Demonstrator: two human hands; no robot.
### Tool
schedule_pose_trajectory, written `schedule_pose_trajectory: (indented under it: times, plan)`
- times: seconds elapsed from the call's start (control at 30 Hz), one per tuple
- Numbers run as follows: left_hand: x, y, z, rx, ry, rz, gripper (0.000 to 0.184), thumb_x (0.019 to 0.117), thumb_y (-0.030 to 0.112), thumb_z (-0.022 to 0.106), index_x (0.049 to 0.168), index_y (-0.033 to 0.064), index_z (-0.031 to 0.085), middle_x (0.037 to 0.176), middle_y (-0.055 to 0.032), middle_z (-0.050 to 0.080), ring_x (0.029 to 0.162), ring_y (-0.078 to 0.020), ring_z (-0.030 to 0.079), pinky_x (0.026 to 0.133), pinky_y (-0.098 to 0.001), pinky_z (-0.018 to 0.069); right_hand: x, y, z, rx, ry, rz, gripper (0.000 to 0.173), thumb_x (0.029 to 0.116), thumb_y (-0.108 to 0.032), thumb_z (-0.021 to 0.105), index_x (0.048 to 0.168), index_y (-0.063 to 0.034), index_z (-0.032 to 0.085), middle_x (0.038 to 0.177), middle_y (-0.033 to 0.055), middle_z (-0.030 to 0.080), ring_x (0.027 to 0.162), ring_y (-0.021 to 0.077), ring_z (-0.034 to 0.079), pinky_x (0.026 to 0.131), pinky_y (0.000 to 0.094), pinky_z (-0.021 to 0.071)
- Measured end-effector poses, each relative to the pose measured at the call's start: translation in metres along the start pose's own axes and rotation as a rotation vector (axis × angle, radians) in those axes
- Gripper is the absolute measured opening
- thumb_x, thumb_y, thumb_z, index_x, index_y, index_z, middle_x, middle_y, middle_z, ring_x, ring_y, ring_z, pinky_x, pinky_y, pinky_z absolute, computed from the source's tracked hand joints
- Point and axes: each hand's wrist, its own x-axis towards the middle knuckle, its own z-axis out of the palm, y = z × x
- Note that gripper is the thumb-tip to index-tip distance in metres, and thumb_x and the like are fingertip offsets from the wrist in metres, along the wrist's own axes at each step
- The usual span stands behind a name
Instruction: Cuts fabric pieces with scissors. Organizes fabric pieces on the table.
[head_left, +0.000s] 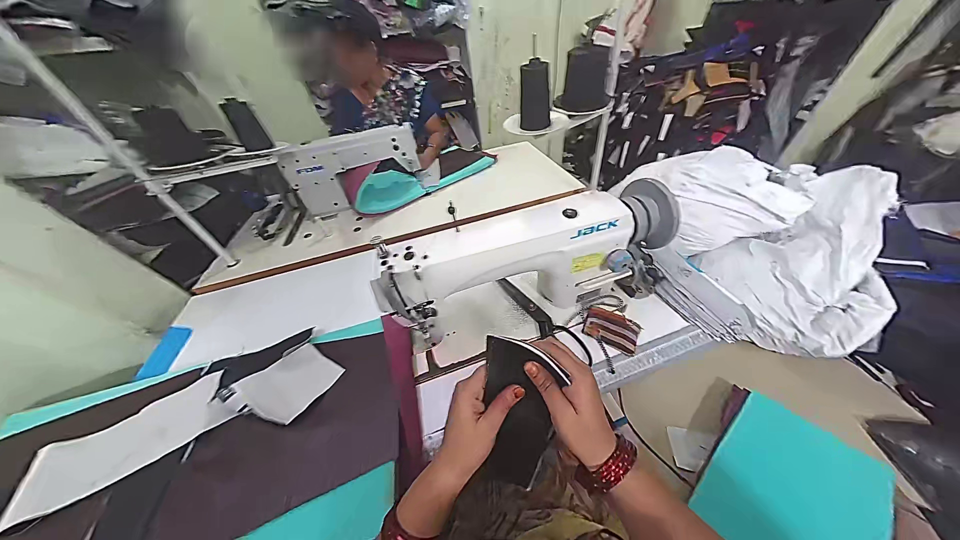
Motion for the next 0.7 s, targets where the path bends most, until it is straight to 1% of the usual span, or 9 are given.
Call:
schedule_pose_trajectory:
  times: [0.07, 0.13, 0.23, 0.3, 0.4, 0.47, 0.53, 0.6, 0.7]
  plan:
    - [-0.001, -0.002, 0.004, 0.048, 0.051, 0.038, 0.016, 0.0916, 0.003, 0.067, 0.107, -0.002, 0.067, 0.093, 0.0072, 0.076, 0.088, 0.0028, 0.071, 0.084, -0.0205, 0.0606, 0.007, 0.012, -0.024, -0.059, -0.002, 0.052, 0.041, 0.1061, -0.032, 0.052, 0.115, 0.0028, 0.071, 0.105, 0.0111, 0.072, 0.096, 0.0065, 0.067, 0.086, 0.0222, 0.0547]
    - [-0.001, 0.0, 0.002, 0.089, 0.108, 0.052, 0.014, 0.0914, 0.005, 0.067, 0.105, 0.0053, 0.067, 0.094, 0.0147, 0.075, 0.09, 0.0066, 0.07, 0.084, -0.018, 0.0596, 0.017, 0.031, -0.062, -0.174, 0.104, 0.158, 0.036, 0.1044, -0.025, 0.054, 0.113, 0.0044, 0.071, 0.103, 0.014, 0.071, 0.087, 0.0122, 0.069, 0.076, 0.0276, 0.0589]
    - [0.001, 0.0, -0.007, 0.097, 0.184, 0.043, 0.019, 0.0902, 0.005, 0.068, 0.107, 0.0135, 0.066, 0.097, 0.0214, 0.074, 0.092, 0.008, 0.069, 0.086, -0.0171, 0.0592, 0.032, 0.07, -0.139, -0.487, 0.294, 0.344, 0.028, 0.1014, -0.018, 0.059, 0.115, 0.0036, 0.07, 0.106, 0.0192, 0.07, 0.091, 0.0263, 0.07, 0.081, 0.043, 0.0588]
    - [0.003, -0.003, -0.009, 0.047, 0.223, 0.04, 0.027, 0.0898, 0.0, 0.066, 0.111, 0.0173, 0.065, 0.099, 0.0224, 0.075, 0.094, 0.0065, 0.07, 0.087, -0.0177, 0.0597, 0.039, 0.097, -0.185, -0.729, 0.316, 0.432, 0.026, 0.1012, -0.016, 0.062, 0.116, 0.0038, 0.07, 0.107, 0.0233, 0.069, 0.094, 0.0364, 0.069, 0.085, 0.0534, 0.0557]
    - [0.005, -0.006, -0.007, 0.005, 0.264, 0.04, 0.03, 0.0907, -0.001, 0.065, 0.11, 0.021, 0.067, 0.1, 0.0217, 0.075, 0.093, 0.0054, 0.071, 0.086, -0.0173, 0.0597, 0.052, 0.132, -0.227, -0.927, 0.145, 0.548, 0.034, 0.0947, -0.018, 0.073, 0.118, 0.0061, 0.069, 0.12, 0.0292, 0.066, 0.115, 0.0472, 0.062, 0.1, 0.0619, 0.0477]
    - [0.008, -0.009, -0.004, 0.002, 0.261, 0.052, 0.029, 0.091, 0.0, 0.065, 0.11, 0.0225, 0.067, 0.1, 0.0212, 0.076, 0.092, 0.005, 0.071, 0.085, -0.0173, 0.06, 0.061, 0.155, -0.237, -0.999, -0.043, 0.627, 0.058, 0.0864, -0.028, 0.082, 0.13, 0.0052, 0.064, 0.134, 0.0292, 0.059, 0.129, 0.0482, 0.053, 0.104, 0.0641, 0.0445]
    - [0.01, -0.01, -0.001, 0.004, 0.244, 0.075, 0.028, 0.0916, 0.005, 0.068, 0.11, 0.0254, 0.069, 0.1, 0.0215, 0.076, 0.092, 0.0052, 0.071, 0.085, -0.0168, 0.0597, 0.066, 0.172, -0.238, -1.072, -0.185, 0.687, 0.081, 0.0821, -0.04, 0.085, 0.143, 0.0034, 0.054, 0.146, 0.0275, 0.052, 0.137, 0.0479, 0.047, 0.106, 0.0656, 0.0424]
    - [0.012, -0.009, 0.001, 0.011, 0.228, 0.095, 0.026, 0.0924, 0.01, 0.07, 0.111, 0.0291, 0.069, 0.102, 0.0223, 0.076, 0.093, 0.0057, 0.071, 0.086, -0.0161, 0.0592, 0.07, 0.179, -0.235, -1.122, -0.228, 0.722, 0.081, 0.0862, -0.044, 0.081, 0.146, 0.0024, 0.051, 0.147, 0.0259, 0.052, 0.136, 0.047, 0.048, 0.104, 0.0647, 0.0427]
    - [0.014, -0.008, 0.002, 0.001, 0.227, 0.098, 0.026, 0.0927, 0.013, 0.071, 0.111, 0.0309, 0.07, 0.103, 0.0218, 0.076, 0.094, 0.0054, 0.071, 0.086, -0.0161, 0.059, 0.076, 0.181, -0.23, -1.156, -0.25, 0.758, 0.067, 0.0948, -0.035, 0.073, 0.144, 0.0062, 0.051, 0.14, 0.0289, 0.056, 0.13, 0.0482, 0.053, 0.101, 0.0626, 0.0456]
